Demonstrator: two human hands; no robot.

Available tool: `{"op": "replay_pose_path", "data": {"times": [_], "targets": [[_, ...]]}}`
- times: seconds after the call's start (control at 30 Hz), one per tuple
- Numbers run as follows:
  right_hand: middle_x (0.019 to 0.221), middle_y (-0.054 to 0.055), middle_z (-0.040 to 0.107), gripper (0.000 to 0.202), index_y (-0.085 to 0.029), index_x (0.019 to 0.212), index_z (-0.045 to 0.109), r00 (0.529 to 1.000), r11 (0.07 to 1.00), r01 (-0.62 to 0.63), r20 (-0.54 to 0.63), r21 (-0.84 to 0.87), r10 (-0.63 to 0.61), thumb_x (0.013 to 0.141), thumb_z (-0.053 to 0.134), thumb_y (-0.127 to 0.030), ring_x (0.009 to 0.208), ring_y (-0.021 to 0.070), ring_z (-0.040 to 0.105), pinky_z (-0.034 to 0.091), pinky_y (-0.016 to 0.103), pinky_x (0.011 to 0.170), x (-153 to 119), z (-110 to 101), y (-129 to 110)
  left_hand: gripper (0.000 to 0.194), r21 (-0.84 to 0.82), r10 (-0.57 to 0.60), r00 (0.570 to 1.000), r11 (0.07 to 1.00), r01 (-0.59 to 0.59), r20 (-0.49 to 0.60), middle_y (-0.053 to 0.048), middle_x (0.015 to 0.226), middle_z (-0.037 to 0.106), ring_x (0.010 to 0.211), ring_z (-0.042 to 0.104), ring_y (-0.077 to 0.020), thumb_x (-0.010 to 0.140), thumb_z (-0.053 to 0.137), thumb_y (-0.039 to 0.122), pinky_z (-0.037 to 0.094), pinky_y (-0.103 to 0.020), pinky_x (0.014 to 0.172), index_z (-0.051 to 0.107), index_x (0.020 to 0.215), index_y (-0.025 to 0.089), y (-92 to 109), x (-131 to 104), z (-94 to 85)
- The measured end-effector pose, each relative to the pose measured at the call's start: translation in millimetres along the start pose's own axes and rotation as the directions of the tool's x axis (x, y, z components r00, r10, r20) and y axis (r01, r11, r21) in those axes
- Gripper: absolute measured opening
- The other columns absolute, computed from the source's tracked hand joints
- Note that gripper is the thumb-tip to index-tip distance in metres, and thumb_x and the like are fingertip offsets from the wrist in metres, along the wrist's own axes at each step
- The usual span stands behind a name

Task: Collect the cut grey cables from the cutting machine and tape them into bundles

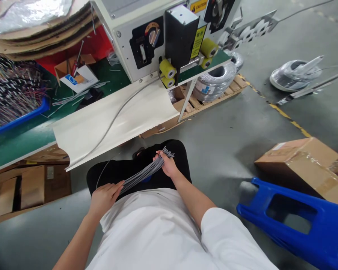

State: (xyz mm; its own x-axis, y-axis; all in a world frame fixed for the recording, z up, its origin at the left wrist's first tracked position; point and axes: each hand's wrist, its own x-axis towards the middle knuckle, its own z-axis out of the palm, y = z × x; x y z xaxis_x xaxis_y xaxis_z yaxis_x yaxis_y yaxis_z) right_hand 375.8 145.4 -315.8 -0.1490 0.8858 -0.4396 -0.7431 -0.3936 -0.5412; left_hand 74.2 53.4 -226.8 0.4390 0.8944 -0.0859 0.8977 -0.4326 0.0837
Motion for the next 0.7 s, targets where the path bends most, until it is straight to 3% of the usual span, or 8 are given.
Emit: {"op": "replay_pose_path", "data": {"times": [0.13,0.27,0.33,0.4,0.57,0.63,0.7], "targets": [[0.073,-0.001,0.067,0.023,-0.021,0.092,0.071,0.999,0.999,0.025,-0.024,-0.022,-0.026,0.078,0.075,-0.038,0.077,0.0179,0.067,0.053,0.037,0.083,0,0,1,0.042,0.051,-0.206,0.958,0.979,0.200,0.200,-0.003,0.088,0.072,0.079,0.065,-0.0172,0.097,0.039,0.036,0.041,-0.028,0.064,0.051,0.137,0.030,-22,-15,-7.4],[0.082,0.002,0.072,0.026,-0.020,0.095,0.071,0.997,0.999,0.025,-0.068,-0.026,-0.027,0.074,0.078,-0.034,0.085,0.0200,0.069,0.051,0.041,0.091,0,0,1,0.044,0.128,-0.449,0.823,0.892,0.433,0.346,-0.005,0.098,0.072,0.080,0.066,-0.0195,0.096,0.034,0.037,0.039,-0.027,0.059,0.051,0.135,0.030,-60,-43,-20.3],[0.083,0.002,0.072,0.026,-0.020,0.096,0.071,0.996,1.000,0.021,-0.082,-0.010,-0.022,0.074,0.078,-0.032,0.086,0.0201,0.069,0.051,0.042,0.094,0,0,1,0.047,0.134,-0.509,0.746,0.853,0.504,0.429,-0.006,0.093,0.072,0.075,0.065,-0.0202,0.095,0.031,0.041,0.037,-0.027,0.055,0.049,0.137,0.028,-78,-59,-21.1],[0.083,0.002,0.073,0.026,-0.021,0.097,0.071,0.996,1.000,0.015,-0.087,-0.003,-0.015,0.074,0.077,-0.031,0.087,0.0203,0.069,0.050,0.043,0.095,0,0,1,0.050,0.100,-0.505,0.697,0.839,0.534,0.509,-0.007,0.088,0.071,0.075,0.065,-0.0209,0.095,0.030,0.040,0.040,-0.028,0.057,0.045,0.140,0.024,-92,-76,-14.8],[0.083,0.001,0.072,0.027,-0.021,0.097,0.071,0.997,1.000,0.004,-0.080,-0.007,-0.004,0.073,0.077,-0.031,0.087,0.0204,0.069,0.051,0.043,0.094,3,0,1,0.057,0.099,-0.449,0.698,0.871,0.481,0.558,-0.016,0.110,0.068,0.101,0.062,-0.0272,0.089,0.038,0.030,0.047,-0.039,0.087,0.040,0.143,0.010,-100,-98,10.3],[0.080,0.000,0.070,0.026,-0.022,0.096,0.071,0.997,1.000,0.005,-0.074,0.000,-0.005,0.073,0.078,-0.032,0.086,0.0196,0.069,0.051,0.042,0.094,3,-1,2,0.056,0.118,-0.436,0.717,0.886,0.449,0.543,-0.019,0.119,0.064,0.110,0.059,-0.0312,0.089,0.037,0.028,0.047,-0.043,0.089,0.042,0.141,0.007,-90,-91,6.8],[0.076,-0.002,0.068,0.024,-0.022,0.094,0.071,0.998,1.000,0.005,-0.067,0.005,-0.005,0.073,0.078,-0.033,0.084,0.0188,0.068,0.051,0.041,0.093,4,-1,3,0.054,0.050,-0.375,0.772,0.911,0.410,0.513,-0.018,0.121,0.064,0.113,0.059,-0.0317,0.091,0.036,0.031,0.051,-0.041,0.083,0.044,0.141,0.010,-72,-70,-10.1]]}}
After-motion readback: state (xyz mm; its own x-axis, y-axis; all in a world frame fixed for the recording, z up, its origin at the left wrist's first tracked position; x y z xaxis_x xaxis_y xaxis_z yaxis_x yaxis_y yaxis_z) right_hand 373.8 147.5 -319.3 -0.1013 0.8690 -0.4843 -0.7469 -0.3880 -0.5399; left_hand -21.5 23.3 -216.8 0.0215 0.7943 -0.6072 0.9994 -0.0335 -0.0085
